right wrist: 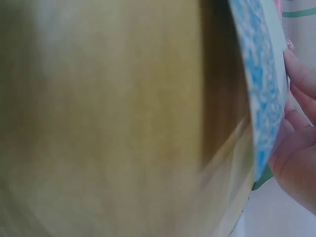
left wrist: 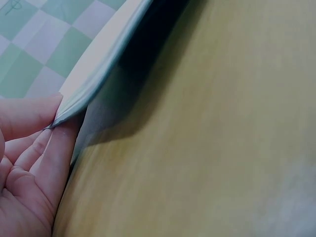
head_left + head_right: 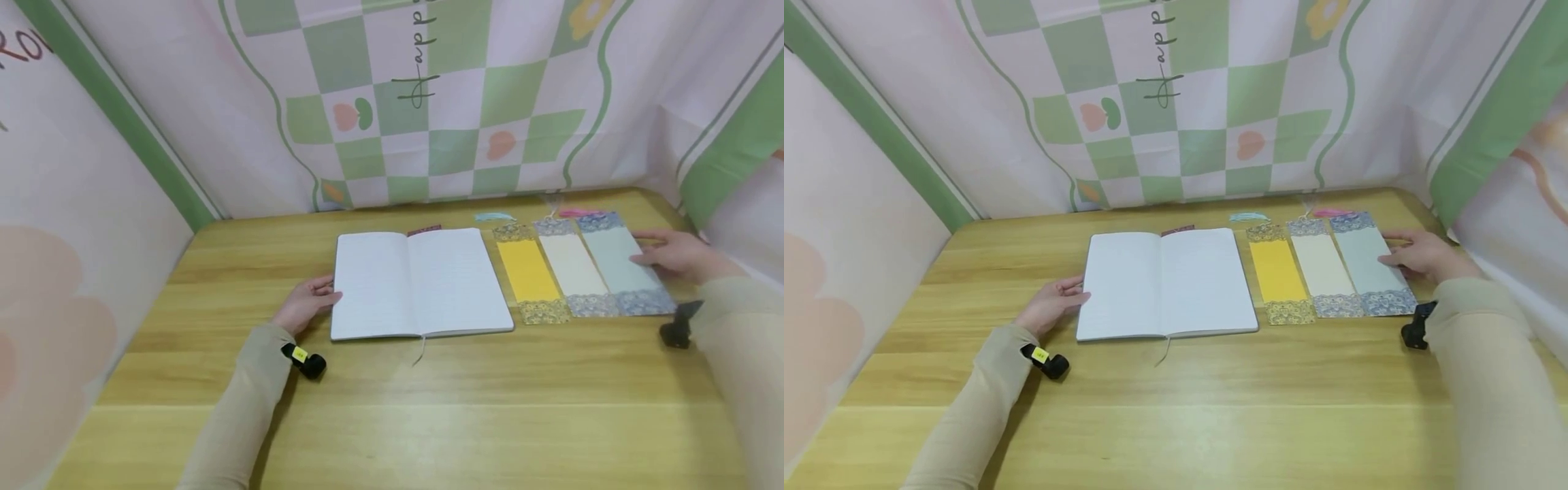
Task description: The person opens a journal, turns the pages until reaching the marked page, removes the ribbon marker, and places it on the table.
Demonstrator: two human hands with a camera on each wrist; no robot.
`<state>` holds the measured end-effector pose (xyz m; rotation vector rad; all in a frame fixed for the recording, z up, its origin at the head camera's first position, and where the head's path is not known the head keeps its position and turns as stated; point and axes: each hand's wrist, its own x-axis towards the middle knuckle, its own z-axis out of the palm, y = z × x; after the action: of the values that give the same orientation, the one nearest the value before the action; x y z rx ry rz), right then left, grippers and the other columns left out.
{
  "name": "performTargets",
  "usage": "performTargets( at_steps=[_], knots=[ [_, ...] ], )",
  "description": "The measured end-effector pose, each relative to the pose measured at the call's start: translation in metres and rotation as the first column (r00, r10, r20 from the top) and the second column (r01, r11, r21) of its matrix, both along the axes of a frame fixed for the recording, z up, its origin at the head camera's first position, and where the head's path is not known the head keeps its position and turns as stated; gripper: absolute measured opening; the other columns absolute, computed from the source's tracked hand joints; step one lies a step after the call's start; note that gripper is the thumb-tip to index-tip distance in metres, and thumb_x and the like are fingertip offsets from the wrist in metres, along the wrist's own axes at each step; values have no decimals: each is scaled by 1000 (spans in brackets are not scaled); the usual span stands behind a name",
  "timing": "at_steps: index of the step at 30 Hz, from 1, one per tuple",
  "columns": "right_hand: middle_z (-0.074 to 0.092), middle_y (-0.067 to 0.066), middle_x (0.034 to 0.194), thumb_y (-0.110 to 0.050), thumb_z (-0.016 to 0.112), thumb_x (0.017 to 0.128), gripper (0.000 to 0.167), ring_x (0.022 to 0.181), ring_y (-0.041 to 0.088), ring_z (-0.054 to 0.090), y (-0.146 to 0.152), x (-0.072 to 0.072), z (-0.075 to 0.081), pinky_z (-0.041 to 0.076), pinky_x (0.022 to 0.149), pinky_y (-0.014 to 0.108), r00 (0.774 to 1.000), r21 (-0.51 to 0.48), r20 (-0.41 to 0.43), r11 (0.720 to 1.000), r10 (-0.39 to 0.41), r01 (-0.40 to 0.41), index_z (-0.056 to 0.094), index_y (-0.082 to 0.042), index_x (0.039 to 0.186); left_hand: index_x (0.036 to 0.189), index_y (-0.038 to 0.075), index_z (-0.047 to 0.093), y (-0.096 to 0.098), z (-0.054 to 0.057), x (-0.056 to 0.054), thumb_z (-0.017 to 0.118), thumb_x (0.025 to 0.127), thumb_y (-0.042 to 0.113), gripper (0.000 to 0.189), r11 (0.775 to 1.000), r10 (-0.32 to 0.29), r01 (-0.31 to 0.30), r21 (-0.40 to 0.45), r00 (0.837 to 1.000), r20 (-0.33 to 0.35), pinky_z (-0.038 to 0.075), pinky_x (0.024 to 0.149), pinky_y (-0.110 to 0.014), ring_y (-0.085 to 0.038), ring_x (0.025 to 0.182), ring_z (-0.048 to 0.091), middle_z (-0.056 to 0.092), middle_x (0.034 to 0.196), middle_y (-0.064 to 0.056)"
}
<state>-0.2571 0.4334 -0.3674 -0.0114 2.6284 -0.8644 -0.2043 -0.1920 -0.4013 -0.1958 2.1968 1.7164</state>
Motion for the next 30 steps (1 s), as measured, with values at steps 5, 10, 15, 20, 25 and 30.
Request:
performTargets(
  at_steps=[5, 10, 15, 20, 25, 30],
  knots=[
    [42, 42, 127, -35, 64, 90, 86, 89, 25, 63, 5, 1, 2, 52, 75, 32, 1000, 36, -16, 999, 0, 0, 16, 13, 142, 142, 2, 39, 2, -1, 0, 60, 92, 4, 55, 1000, 7, -7, 7, 1000, -1, 47, 100, -35, -17, 104, 56, 60, 108, -9],
    [65, 21, 110, -28, 59, 94, 82, 73, -9, 55, 4, 6, 9, 54, 70, 18, 997, -122, 38, 990, -68, 72, 9, 18, 140, 143, 3, 39, 3, 1, 0, 59, 92, 5, 55, 1000, 5, -5, -1, 1000, -3, 47, 101, -36, -19, 108, 55, 59, 114, -12],
    [70, -2, 89, -30, 57, 95, 74, 70, -4, 57, -7, 10, 21, 53, 67, 22, 994, -79, -54, 993, -97, 93, 20, 18, 138, 143, 2, 38, 1, 2, 0, 59, 92, 5, 55, 1000, 0, 0, 4, 1000, -6, 46, 102, -36, -19, 107, 55, 59, 111, -11],
    [45, 39, 128, -36, 55, 95, 67, 76, 0, 52, -32, 6, 28, 49, 80, 41, 985, 44, -165, 997, -56, 64, 34, 11, 136, 142, 2, 39, 0, 3, 0, 59, 92, 4, 54, 1000, 5, -5, 13, 1000, -6, 46, 101, -36, -15, 103, 56, 61, 106, -6],
    [47, 38, 127, -29, 57, 95, 59, 85, 8, 54, -67, -3, 26, 51, 77, 33, 980, 15, -199, 1000, 3, 0, 39, 13, 132, 142, 2, 39, 0, 3, 1, 59, 92, 4, 55, 1000, -2, 2, 14, 1000, -10, 46, 101, -35, -14, 101, 55, 59, 101, -4],
    [40, 31, 139, -20, 58, 95, 54, 104, 25, 53, -108, -9, 25, 48, 92, 34, 977, -30, -202, 996, 75, -83, 39, 5, 139, 143, 2, 39, -1, 2, 2, 59, 92, 4, 55, 1000, -2, 2, 11, 1000, -10, 45, 103, -37, -16, 103, 54, 59, 103, -5]
  ],
)
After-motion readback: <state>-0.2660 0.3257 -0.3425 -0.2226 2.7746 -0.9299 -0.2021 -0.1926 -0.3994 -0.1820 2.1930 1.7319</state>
